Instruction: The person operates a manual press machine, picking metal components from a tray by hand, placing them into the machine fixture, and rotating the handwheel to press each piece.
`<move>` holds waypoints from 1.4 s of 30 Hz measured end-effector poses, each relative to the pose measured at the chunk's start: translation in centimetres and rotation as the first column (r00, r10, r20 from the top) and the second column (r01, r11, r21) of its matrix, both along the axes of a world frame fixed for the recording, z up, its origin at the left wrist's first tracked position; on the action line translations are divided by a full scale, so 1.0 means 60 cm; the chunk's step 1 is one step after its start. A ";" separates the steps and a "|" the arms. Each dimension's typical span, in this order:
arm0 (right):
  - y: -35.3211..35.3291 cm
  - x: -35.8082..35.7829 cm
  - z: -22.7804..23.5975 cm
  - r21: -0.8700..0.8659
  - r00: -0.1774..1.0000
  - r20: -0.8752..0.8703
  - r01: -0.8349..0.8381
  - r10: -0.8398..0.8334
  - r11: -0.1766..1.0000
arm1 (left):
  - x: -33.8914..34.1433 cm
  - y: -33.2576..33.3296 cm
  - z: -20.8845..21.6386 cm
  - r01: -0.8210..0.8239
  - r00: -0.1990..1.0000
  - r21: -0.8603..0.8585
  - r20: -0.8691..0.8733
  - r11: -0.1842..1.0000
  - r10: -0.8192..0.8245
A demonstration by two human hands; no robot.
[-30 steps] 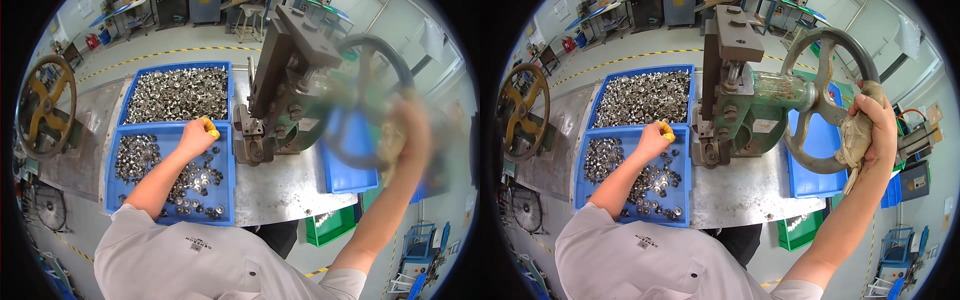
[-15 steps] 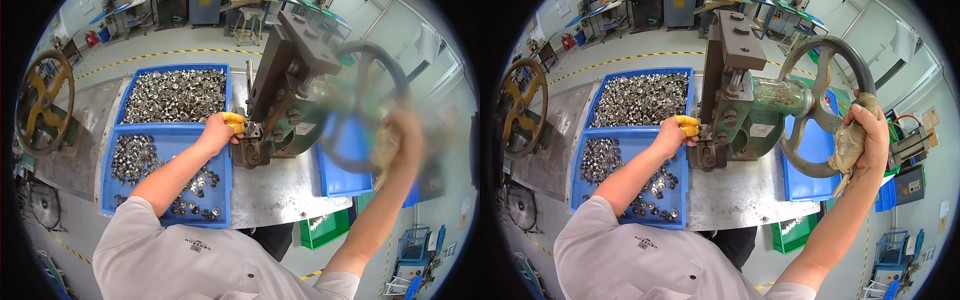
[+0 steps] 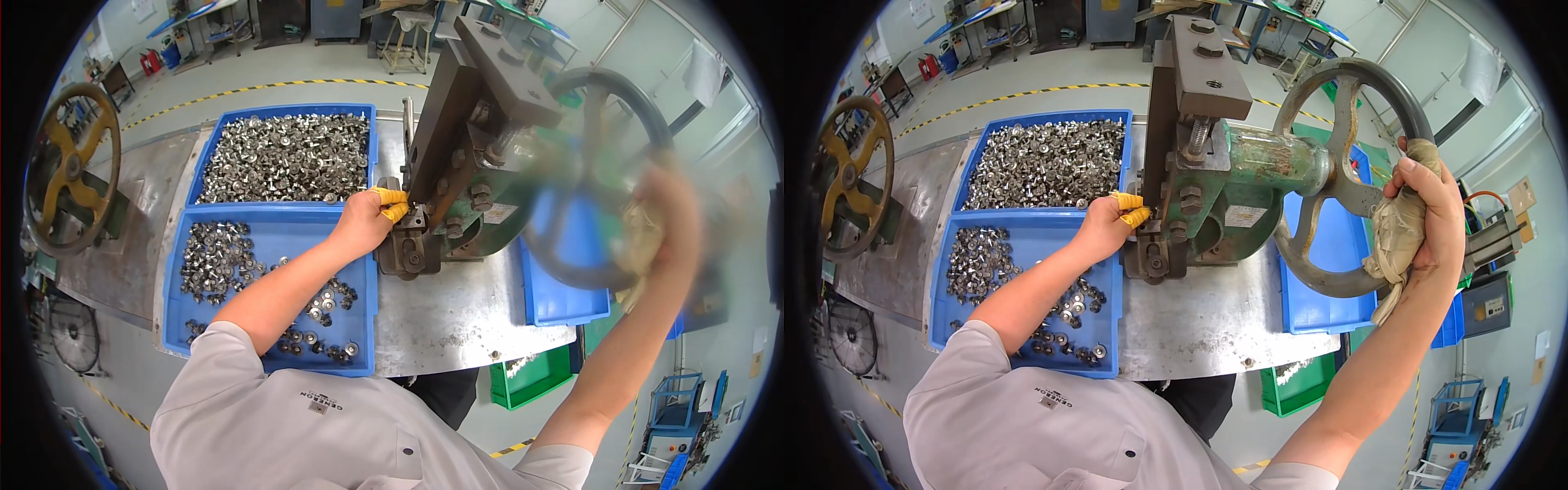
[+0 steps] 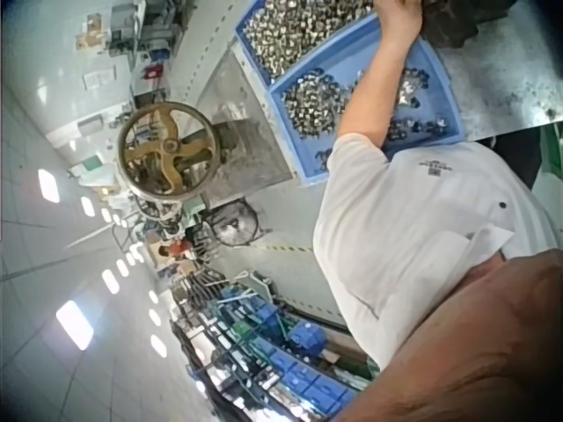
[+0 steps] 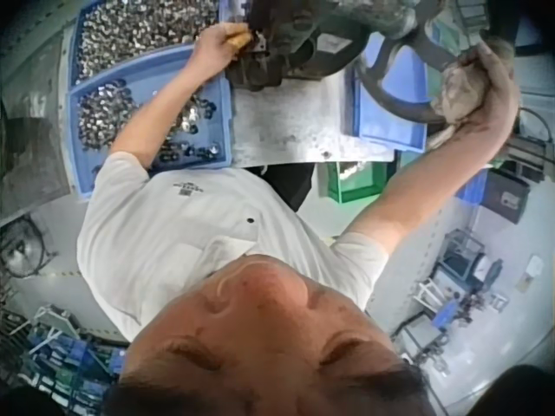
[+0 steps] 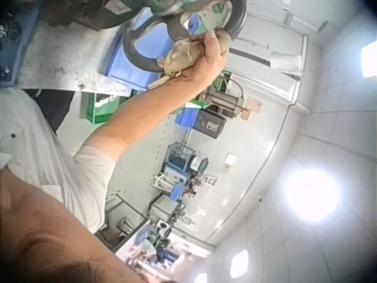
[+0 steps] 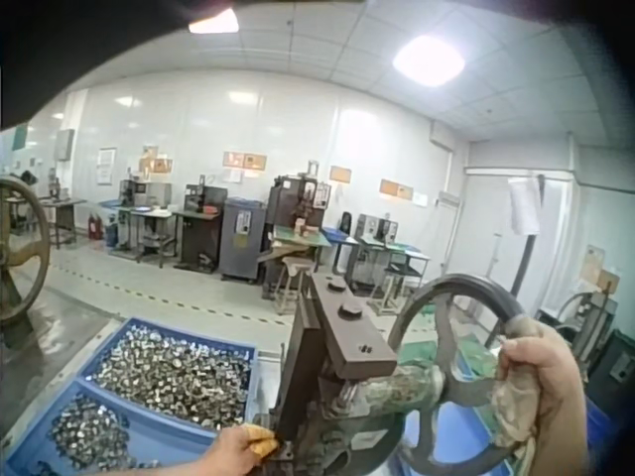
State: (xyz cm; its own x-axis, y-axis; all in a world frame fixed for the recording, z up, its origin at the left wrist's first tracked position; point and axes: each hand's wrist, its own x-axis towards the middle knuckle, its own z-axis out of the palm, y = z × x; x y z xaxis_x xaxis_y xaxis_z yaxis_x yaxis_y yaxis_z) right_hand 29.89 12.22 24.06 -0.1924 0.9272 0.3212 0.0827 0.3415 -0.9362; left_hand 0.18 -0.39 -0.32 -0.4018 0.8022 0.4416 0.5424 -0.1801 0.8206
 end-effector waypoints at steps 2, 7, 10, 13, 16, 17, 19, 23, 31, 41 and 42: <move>-0.005 0.000 -0.003 0.027 1.000 -0.006 0.020 -0.020 0.999 | 0.002 -0.002 0.022 0.047 0.968 -0.137 0.252 0.989 -0.011; -0.022 -0.004 -0.018 0.094 0.998 -0.020 0.067 -0.065 0.993 | 0.001 -0.002 0.035 0.128 0.883 -0.261 0.470 0.957 0.010; -0.036 -0.005 -0.051 0.117 0.986 -0.095 0.144 -0.133 0.983 | -0.005 -0.003 0.024 0.127 0.889 -0.265 0.457 0.956 0.008; -0.030 0.025 -0.209 0.212 0.938 -0.321 0.207 -0.132 0.955 | -0.007 0.000 0.011 0.114 0.911 -0.230 0.413 0.966 -0.009; -0.023 0.031 -0.303 0.238 0.857 -0.515 0.120 0.020 0.964 | -0.008 0.005 0.015 0.088 0.939 -0.202 0.345 0.976 -0.013; -0.023 0.033 -0.290 0.231 0.857 -0.514 0.114 0.022 0.966 | -0.012 0.002 0.015 0.050 0.956 -0.188 0.293 0.981 0.007; -0.017 0.048 -0.234 0.129 0.920 -0.389 0.106 -0.048 0.986 | -0.023 -0.003 0.014 -0.023 0.981 -0.156 0.187 0.988 0.053; -0.033 0.034 -0.131 0.033 0.972 -0.192 0.142 -0.134 0.989 | -0.082 -0.023 0.016 -0.223 0.949 -0.150 0.192 0.963 0.249; -0.006 0.029 -0.043 0.030 0.999 0.025 0.023 -0.024 0.999 | -0.081 -0.114 0.005 -0.004 0.974 -0.627 -0.179 0.779 -0.138; -0.001 -0.001 -0.001 -0.011 1.000 -0.031 0.001 -0.002 1.000 | -0.045 -0.110 -0.021 -0.126 0.873 -0.545 -0.458 0.829 -0.168; 0.002 0.002 -0.004 -0.017 0.999 -0.038 -0.015 0.015 1.000 | -0.046 -0.110 -0.021 -0.134 0.906 -0.519 -0.409 0.844 -0.108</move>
